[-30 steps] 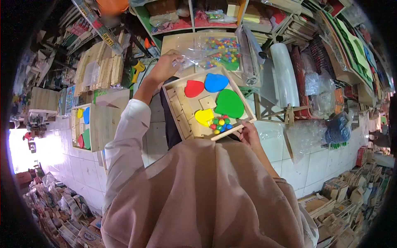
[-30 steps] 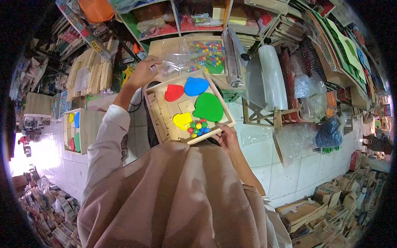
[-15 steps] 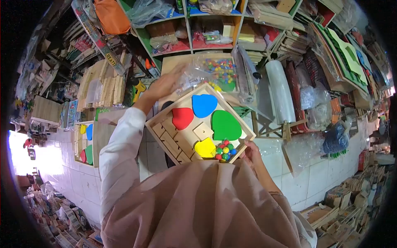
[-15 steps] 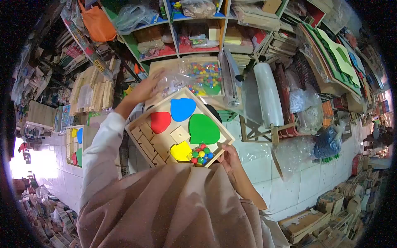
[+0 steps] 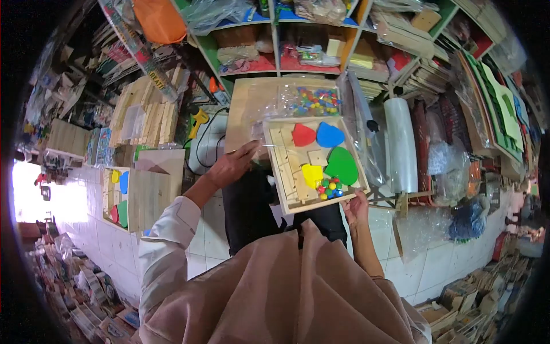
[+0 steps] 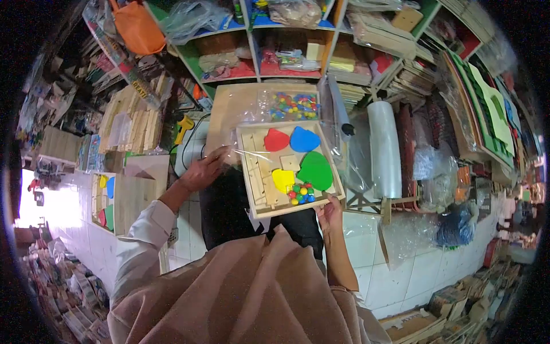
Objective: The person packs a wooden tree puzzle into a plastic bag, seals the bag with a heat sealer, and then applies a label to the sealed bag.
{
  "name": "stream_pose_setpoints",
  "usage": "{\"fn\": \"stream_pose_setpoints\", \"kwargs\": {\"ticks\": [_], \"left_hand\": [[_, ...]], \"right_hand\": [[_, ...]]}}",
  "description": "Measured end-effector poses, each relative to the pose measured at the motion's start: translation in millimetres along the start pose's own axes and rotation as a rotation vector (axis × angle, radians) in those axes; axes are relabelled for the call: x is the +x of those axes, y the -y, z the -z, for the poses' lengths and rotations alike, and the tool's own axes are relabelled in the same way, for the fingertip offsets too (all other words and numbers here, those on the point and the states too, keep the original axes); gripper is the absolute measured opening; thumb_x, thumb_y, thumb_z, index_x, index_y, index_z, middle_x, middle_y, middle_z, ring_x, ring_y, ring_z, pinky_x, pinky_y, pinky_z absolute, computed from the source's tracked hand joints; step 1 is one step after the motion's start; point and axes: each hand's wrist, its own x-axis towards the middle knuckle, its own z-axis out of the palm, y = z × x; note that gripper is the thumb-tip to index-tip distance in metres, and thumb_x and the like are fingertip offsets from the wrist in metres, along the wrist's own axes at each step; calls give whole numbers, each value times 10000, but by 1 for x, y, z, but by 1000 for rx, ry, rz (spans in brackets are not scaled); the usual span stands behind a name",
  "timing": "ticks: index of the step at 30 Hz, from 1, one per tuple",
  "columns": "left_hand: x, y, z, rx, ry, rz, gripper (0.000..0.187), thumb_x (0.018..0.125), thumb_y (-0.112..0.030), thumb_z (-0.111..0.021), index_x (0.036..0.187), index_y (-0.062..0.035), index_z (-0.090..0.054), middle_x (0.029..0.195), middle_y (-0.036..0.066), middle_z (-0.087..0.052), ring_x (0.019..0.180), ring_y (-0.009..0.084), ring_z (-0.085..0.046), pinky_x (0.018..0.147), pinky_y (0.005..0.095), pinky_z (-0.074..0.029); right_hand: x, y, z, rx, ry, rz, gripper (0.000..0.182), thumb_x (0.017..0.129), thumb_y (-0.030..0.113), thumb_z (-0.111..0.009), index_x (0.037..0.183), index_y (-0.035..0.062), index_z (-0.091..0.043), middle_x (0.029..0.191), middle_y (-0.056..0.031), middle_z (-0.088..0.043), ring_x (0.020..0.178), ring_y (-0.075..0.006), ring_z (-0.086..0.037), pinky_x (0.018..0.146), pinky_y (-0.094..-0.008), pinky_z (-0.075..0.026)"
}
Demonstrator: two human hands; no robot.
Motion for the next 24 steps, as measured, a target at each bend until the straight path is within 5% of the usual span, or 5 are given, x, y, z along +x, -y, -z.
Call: {"fn": "stream_pose_setpoints", "kwargs": {"ticks": [7,11,16,22,24], "left_hand": [[-12,-29,-3,-166,17,56,602,755,-18,-590,1313,-13,-365,1338,177,-377,1096,359,-520,841,387,-509],[-18,-51,-11,-275,-17,33,599,743,-23,-588,1309,-55,-393,1317,110,-407,974,326,-586,736,382,-546],[-34,-66,-25,-317,17,61,595,737,-14,-599,1299,-41,-402,1316,119,-404,948,320,-600,734,370,-549],[-49,-73,-34,-412,6,64,534,755,-3,-560,1273,-60,-448,1316,100,-422,904,321,-608,723,373,-542],[-47,-68,-25,-403,-11,38,409,749,-72,-615,1153,-62,-551,1170,107,-552,867,290,-630,705,367,-538]], "right_hand": [[19,-13,-59,10,12,-2,219,820,128,-570,1026,59,-538,956,-68,-617,877,-209,-614,798,-403,-528],[61,-32,-64,1,-21,8,260,786,108,-614,1028,59,-533,906,-59,-595,901,-213,-602,788,-413,-534],[108,-55,-83,-5,-50,13,185,774,103,-640,936,62,-561,918,-59,-597,913,-217,-599,790,-426,-531],[134,-64,-104,67,52,35,184,816,96,-596,987,37,-564,993,-76,-610,954,-216,-593,832,-409,-512],[140,-65,-102,62,75,33,201,824,97,-587,1011,29,-557,1009,-78,-607,958,-217,-593,846,-410,-505]]}}
